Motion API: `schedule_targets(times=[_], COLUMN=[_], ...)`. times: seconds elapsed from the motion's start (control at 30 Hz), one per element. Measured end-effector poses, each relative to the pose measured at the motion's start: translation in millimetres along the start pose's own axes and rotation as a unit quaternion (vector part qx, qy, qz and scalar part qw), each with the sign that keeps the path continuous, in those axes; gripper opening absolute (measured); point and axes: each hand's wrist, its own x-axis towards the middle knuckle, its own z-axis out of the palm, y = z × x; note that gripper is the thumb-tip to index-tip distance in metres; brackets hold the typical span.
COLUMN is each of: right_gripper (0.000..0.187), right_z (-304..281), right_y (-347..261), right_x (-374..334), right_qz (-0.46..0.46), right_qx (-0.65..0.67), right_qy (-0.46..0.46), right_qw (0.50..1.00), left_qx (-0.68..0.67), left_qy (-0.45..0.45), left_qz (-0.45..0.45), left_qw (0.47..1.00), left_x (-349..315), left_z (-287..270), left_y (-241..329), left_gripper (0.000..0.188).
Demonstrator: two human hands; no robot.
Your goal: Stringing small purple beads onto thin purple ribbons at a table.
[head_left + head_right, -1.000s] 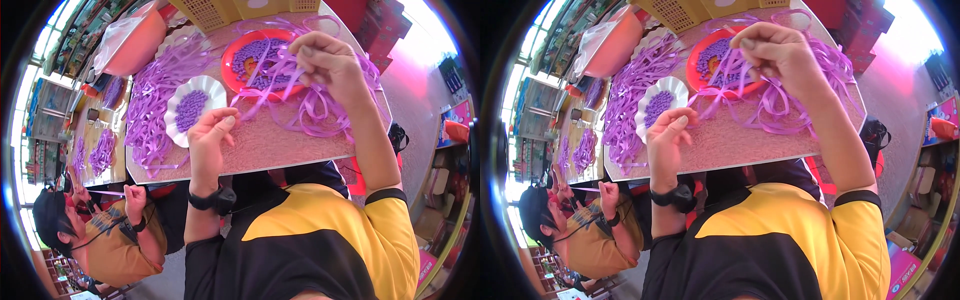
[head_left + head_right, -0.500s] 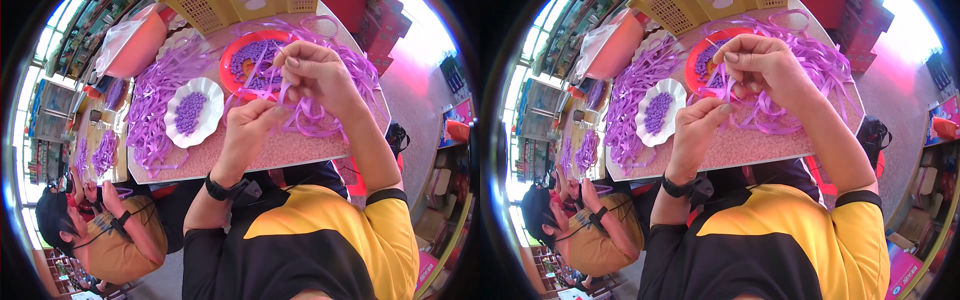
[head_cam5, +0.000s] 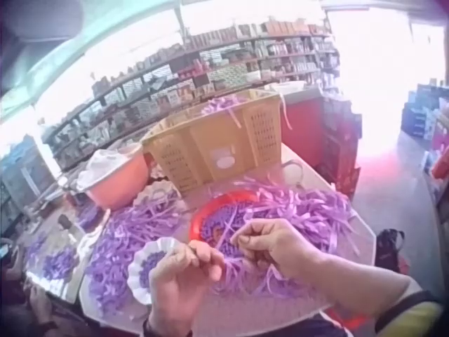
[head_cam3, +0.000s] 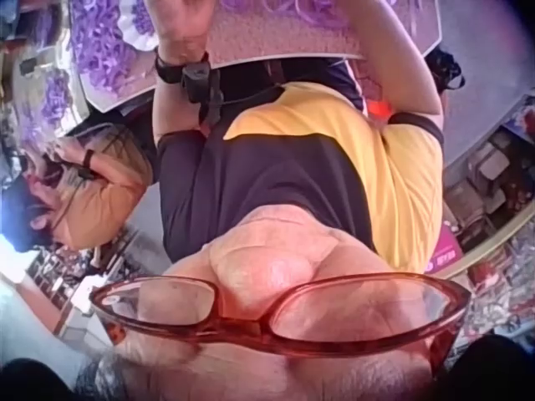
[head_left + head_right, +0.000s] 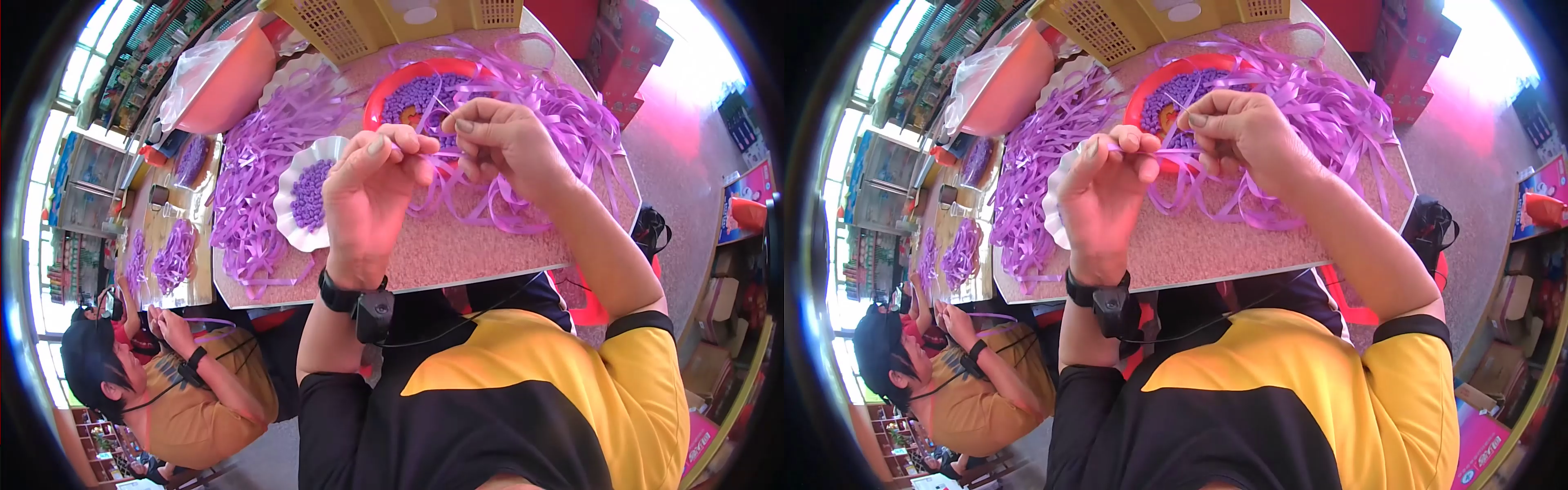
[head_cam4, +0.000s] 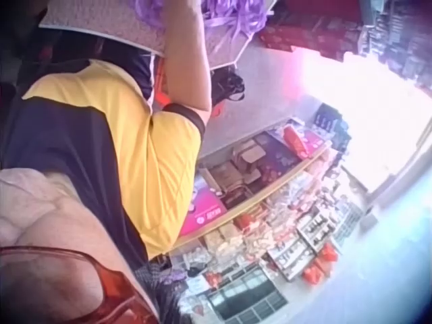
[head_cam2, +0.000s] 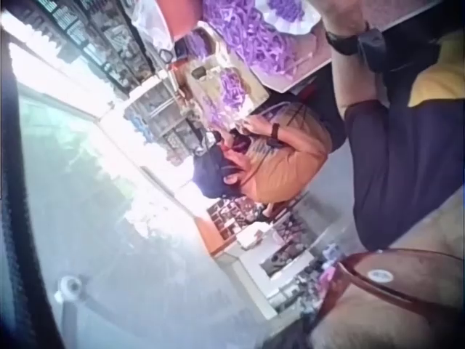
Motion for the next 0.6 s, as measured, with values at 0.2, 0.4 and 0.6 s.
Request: schedule_targets(times=[0.2, 0.4, 0.6], right_gripper=[0.014, 0.011, 0.016], right_z=[-7.9, -8.3, 0.1], right_y=[-3.0, -0.2, 1.3], right_x=[0.6, -0.4, -5.9], right_qz=[-0.014, -0.349, -0.305], right_qx=[-0.030, -0.528, -0.524], right_qy=[0.038, 0.170, 0.073], right_qw=[0.999, 0.755, 0.792], left_qx=[-0.170, -0.136, -0.027], left_qy=[-0.040, -0.005, 0.081], left_qz=[-0.059, -0.121, -0.160], left_qw=[0.983, 0.983, 0.983], left_x=[29.3, 24.5, 16.4], left_z=[-31.6, -41.4, -28.4], left_y=[-10.9, -22.2, -24.9], left_gripper=[0.014, 0.019, 0.016])
